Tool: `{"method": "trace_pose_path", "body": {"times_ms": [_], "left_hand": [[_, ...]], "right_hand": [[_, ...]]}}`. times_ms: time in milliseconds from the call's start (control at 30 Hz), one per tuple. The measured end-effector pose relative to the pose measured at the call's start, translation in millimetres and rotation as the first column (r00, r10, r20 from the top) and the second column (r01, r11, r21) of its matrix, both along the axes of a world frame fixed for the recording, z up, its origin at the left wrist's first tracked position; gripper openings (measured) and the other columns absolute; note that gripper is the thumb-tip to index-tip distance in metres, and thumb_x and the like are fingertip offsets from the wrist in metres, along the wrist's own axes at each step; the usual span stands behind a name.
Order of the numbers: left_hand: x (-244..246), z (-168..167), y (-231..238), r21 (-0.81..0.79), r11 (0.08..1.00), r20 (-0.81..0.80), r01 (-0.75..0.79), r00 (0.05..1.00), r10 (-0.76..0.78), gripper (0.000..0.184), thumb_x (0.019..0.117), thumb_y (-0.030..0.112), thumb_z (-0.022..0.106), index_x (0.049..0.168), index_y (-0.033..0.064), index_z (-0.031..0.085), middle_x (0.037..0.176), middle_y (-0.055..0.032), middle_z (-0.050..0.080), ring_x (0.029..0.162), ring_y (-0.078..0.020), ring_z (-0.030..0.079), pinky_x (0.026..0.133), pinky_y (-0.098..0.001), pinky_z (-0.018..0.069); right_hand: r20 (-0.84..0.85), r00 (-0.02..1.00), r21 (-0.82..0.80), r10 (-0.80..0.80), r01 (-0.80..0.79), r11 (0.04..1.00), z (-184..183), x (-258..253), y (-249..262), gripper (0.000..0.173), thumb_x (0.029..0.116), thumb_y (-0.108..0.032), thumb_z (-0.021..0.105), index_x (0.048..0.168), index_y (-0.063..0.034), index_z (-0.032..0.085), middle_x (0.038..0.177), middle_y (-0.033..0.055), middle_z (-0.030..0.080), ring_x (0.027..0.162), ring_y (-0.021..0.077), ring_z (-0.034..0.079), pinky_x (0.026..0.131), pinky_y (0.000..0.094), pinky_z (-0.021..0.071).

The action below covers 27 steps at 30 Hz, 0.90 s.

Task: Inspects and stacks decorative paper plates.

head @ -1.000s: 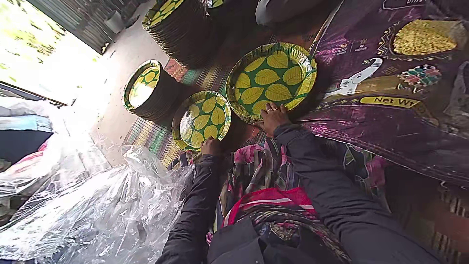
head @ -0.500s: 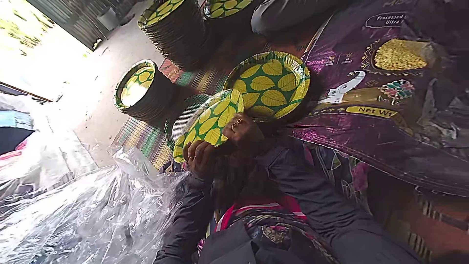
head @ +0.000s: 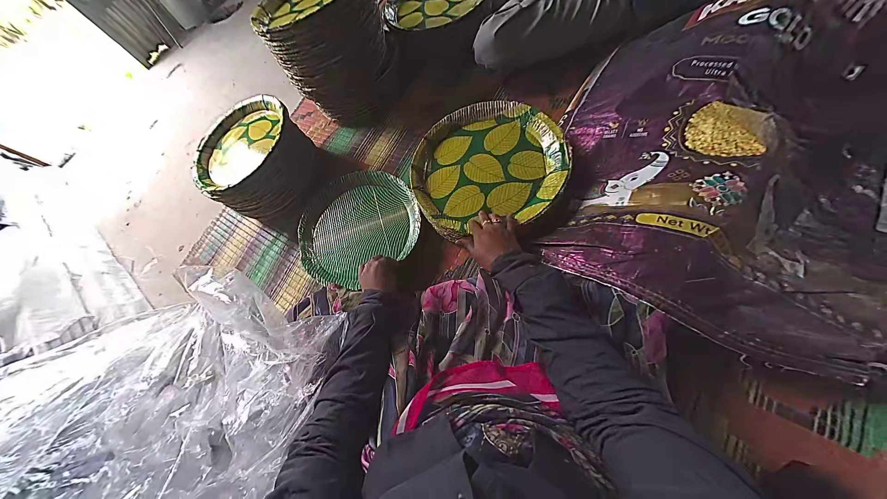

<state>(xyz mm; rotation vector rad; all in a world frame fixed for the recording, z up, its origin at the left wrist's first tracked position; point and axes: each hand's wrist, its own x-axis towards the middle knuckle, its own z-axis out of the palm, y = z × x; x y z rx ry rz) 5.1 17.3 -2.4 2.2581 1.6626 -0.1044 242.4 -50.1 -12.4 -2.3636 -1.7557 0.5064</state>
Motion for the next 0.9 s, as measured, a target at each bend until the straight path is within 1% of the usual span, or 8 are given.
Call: {"method": "trace_pose_path", "body": {"times_ms": [167, 267, 333, 433, 600, 767, 833, 900], "left_hand": [[-8.4, 2.9, -13.8, 0.334, 0.942, 0.14, -0.045, 0.99, -0.003, 0.024, 0.1022, 0.01, 0.056, 0.115, -0.0011, 0.073, 0.122, -0.0229, 0.071, 0.122, -0.0398, 0.065, 0.116, -0.0581, 0.0387], [-14.5, 11.3, -35.6, 0.751, 0.643, 0.122, 0.15, 0.926, -0.358, 0.013, 0.092, 0.0, 0.066, 0.1, -0.0029, 0.075, 0.105, -0.0211, 0.076, 0.112, -0.0412, 0.07, 0.115, -0.0676, 0.0323], [-14.1, 19.4, -53.2, 0.88, 0.445, 0.056, 0.167, 0.894, -0.444, 0.01, 0.0905, 0.005, 0.066, 0.095, 0.0073, 0.074, 0.099, -0.0098, 0.077, 0.12, -0.0341, 0.066, 0.117, -0.0691, 0.0231], [-20.9, 19.3, -68.8, 0.97, 0.241, 0.107, 0.01, 0.878, -0.467, 0.011, 0.0967, 0.014, 0.067, 0.105, 0.0188, 0.072, 0.117, -0.0035, 0.074, 0.138, -0.0263, 0.052, 0.119, -0.0674, 0.0091], [-22.3, 46.8, -85.1, 0.966, 0.032, 0.238, -0.258, 0.83, -0.505, 0.031, 0.0999, 0.044, 0.065, 0.119, 0.023, 0.053, 0.149, 0.0007, 0.044, 0.156, -0.0185, 0.018, 0.126, -0.0554, 0.003], [-5.8, 24.3, -59.3, 0.974, 0.217, 0.187, -0.065, 0.773, -0.606, 0.03, 0.1046, 0.039, 0.059, 0.126, 0.017, 0.056, 0.145, -0.005, 0.055, 0.149, -0.0248, 0.037, 0.126, -0.0505, 0.0208], [3.0, 15.0, -41.8, 0.887, 0.433, 0.144, 0.162, 0.793, -0.592, 0.037, 0.1026, 0.03, 0.062, 0.132, 0.0073, 0.063, 0.138, -0.0202, 0.063, 0.14, -0.0425, 0.049, 0.118, -0.0652, 0.0282], [9.5, 3.8, -27.3, 0.649, 0.704, 0.139, 0.288, 0.865, -0.482, 0.05, 0.0956, 0.022, 0.071, 0.14, 0.0016, 0.06, 0.145, -0.0272, 0.057, 0.144, -0.0507, 0.043, 0.116, -0.0745, 0.0239]], "right_hand": [[0.065, 0.978, 0.567, 0.199, -0.2, 0.799, -4.5, -35.0, -2.3, 0.069, 0.0913, -0.027, 0.077, 0.15, -0.0013, 0.051, 0.157, 0.0256, 0.044, 0.147, 0.0481, 0.039, 0.116, 0.0708, 0.0277], [0.221, 0.916, 0.747, 0.335, -0.379, 0.547, 7.0, -57.2, -5.2, 0.065, 0.0856, -0.008, 0.078, 0.147, -0.0062, 0.056, 0.152, 0.0202, 0.054, 0.143, 0.0433, 0.047, 0.115, 0.0701, 0.0308], [0.236, 0.891, 0.825, 0.388, -0.395, 0.405, 10.7, -70.1, -8.0, 0.034, 0.0912, 0.006, 0.064, 0.122, -0.0041, 0.073, 0.121, 0.0167, 0.075, 0.123, 0.0386, 0.067, 0.114, 0.068, 0.035], [0.209, 0.882, 0.899, 0.422, -0.343, 0.273, 14.4, -77.7, -16.2, 0.02, 0.093, 0.006, 0.059, 0.094, -0.0021, 0.077, 0.09, 0.0145, 0.077, 0.095, 0.031, 0.076, 0.104, 0.0511, 0.0523], [-0.038, 0.933, 0.989, 0.358, -0.015, 0.145, 51.2, -65.9, -34.9, 0.016, 0.0963, 0.003, 0.057, 0.098, 0.0053, 0.074, 0.102, 0.0195, 0.078, 0.104, 0.0294, 0.075, 0.097, 0.0388, 0.0583], [0.082, 0.995, 0.997, 0.064, -0.081, -0.008, 79.0, -20.6, -45.2, 0.011, 0.103, -0.003, 0.053, 0.108, -0.0013, 0.062, 0.114, 0.0188, 0.075, 0.112, 0.0257, 0.072, 0.096, 0.036, 0.056], [0.219, 0.966, 0.971, -0.14, -0.202, 0.126, 75.7, -2.7, -42.9, 0.024, 0.0985, 0.006, 0.055, 0.111, -0.0039, 0.072, 0.116, 0.0149, 0.076, 0.111, 0.0284, 0.072, 0.099, 0.0393, 0.0543], [0.318, 0.93, 0.863, -0.187, -0.202, 0.463, 65.1, 8.9, -39.5, 0.035, 0.0943, 0.01, 0.055, 0.116, -0.0075, 0.076, 0.121, 0.0122, 0.076, 0.109, 0.0333, 0.072, 0.094, 0.0477, 0.0533]]}}
